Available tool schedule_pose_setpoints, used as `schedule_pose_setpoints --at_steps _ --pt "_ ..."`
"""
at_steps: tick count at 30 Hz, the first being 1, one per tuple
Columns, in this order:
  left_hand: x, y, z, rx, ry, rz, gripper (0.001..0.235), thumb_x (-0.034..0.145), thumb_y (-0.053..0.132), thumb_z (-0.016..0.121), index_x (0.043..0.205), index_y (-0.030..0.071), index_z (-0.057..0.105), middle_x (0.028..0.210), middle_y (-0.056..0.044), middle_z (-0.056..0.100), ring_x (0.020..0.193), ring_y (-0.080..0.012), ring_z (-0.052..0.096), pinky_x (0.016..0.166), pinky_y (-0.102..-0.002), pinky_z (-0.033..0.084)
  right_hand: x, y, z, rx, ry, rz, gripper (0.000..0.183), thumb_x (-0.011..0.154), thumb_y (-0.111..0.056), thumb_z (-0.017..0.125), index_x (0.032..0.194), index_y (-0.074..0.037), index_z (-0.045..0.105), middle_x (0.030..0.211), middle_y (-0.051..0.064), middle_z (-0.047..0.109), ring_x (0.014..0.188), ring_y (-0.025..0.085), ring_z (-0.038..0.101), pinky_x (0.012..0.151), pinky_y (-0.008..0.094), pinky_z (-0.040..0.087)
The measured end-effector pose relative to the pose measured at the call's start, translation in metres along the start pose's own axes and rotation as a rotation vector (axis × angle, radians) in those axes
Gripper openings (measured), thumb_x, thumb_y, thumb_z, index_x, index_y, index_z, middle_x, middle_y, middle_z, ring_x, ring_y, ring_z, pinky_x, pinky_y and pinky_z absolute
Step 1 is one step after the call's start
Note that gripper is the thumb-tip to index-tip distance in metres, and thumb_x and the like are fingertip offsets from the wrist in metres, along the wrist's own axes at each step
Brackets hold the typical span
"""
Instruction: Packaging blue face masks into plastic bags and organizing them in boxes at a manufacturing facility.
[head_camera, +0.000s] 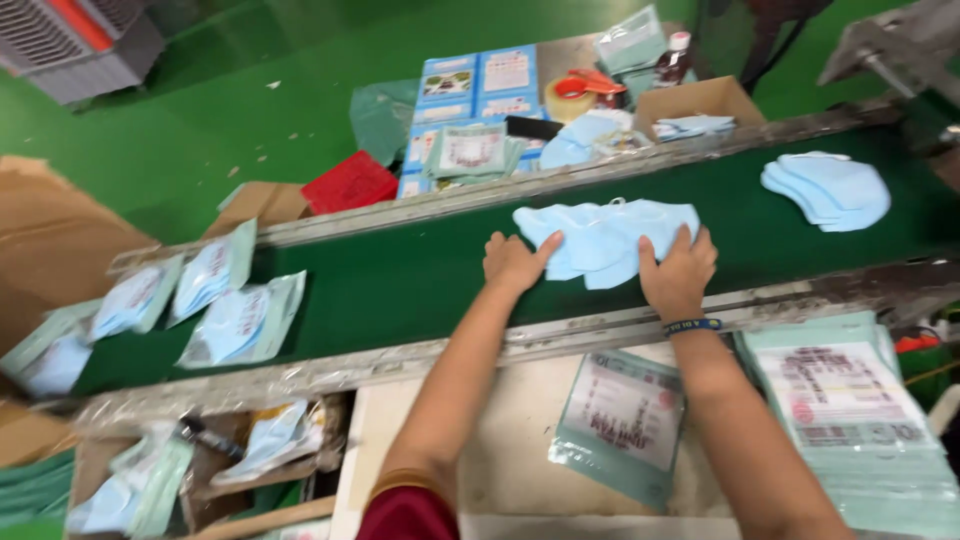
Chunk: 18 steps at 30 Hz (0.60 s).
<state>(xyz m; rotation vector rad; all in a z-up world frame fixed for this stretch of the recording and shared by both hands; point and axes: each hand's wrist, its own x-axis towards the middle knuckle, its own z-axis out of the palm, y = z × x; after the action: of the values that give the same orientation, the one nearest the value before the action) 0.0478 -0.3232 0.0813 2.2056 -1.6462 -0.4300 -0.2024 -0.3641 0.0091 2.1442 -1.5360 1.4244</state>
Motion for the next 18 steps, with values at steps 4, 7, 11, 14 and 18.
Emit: schedule_pose_setpoints --at_steps 4,7,11,14,18 --pt "0.013 0.071 0.036 -0.215 0.064 -0.097 0.107 0.068 0.087 0.066 0.131 0.000 0.061 0.137 -0.026 0.054 0.127 -0.0424 0.055 0.102 -0.052 0.049 0.004 0.001 0.002 -0.137 -0.110 0.065 0.043 0.101 -0.043 0.063 0.113 -0.003 0.074 0.118 0.027 0.066 0.111 0.046 0.061 0.096 0.054 0.047" --pt "0.023 0.097 0.063 -0.399 0.090 -0.106 0.110 0.066 0.071 0.079 0.145 0.003 0.044 0.135 -0.028 0.054 0.125 -0.0436 0.056 0.101 -0.051 0.050 0.017 -0.018 -0.024 0.151 -0.248 0.122 0.035 0.103 -0.035 0.062 0.112 -0.004 0.075 0.113 0.019 0.070 0.107 0.040 0.064 0.096 0.051 0.049" --pt "0.053 0.065 0.110 -0.825 0.190 -0.015 0.110 0.059 0.032 0.086 0.152 0.007 0.032 0.131 -0.023 0.065 0.121 -0.0356 0.065 0.103 -0.042 0.053 -0.007 0.030 0.010 0.655 -0.026 0.124 0.025 0.104 -0.026 0.063 0.111 -0.004 0.073 0.115 0.013 0.069 0.105 0.025 0.068 0.093 0.040 0.055" --pt "-0.011 0.054 0.056 -1.024 0.125 0.468 0.107 0.066 0.013 0.091 0.154 0.001 0.032 0.143 -0.021 0.060 0.132 -0.0271 0.058 0.111 -0.039 0.047 0.011 -0.012 -0.068 1.353 -0.230 0.852 0.037 0.107 -0.033 0.061 0.128 -0.003 0.065 0.113 0.008 0.072 0.101 0.021 0.067 0.087 0.035 0.054" --pt "-0.160 0.046 -0.035 -1.095 -0.016 0.558 0.119 0.069 0.013 0.090 0.159 0.006 0.013 0.145 -0.015 0.056 0.134 -0.0222 0.055 0.111 -0.036 0.044 -0.046 -0.044 -0.134 1.489 -0.532 0.647 0.051 0.091 -0.017 0.072 0.139 -0.004 0.057 0.132 0.003 0.068 0.118 0.014 0.066 0.097 0.029 0.055"
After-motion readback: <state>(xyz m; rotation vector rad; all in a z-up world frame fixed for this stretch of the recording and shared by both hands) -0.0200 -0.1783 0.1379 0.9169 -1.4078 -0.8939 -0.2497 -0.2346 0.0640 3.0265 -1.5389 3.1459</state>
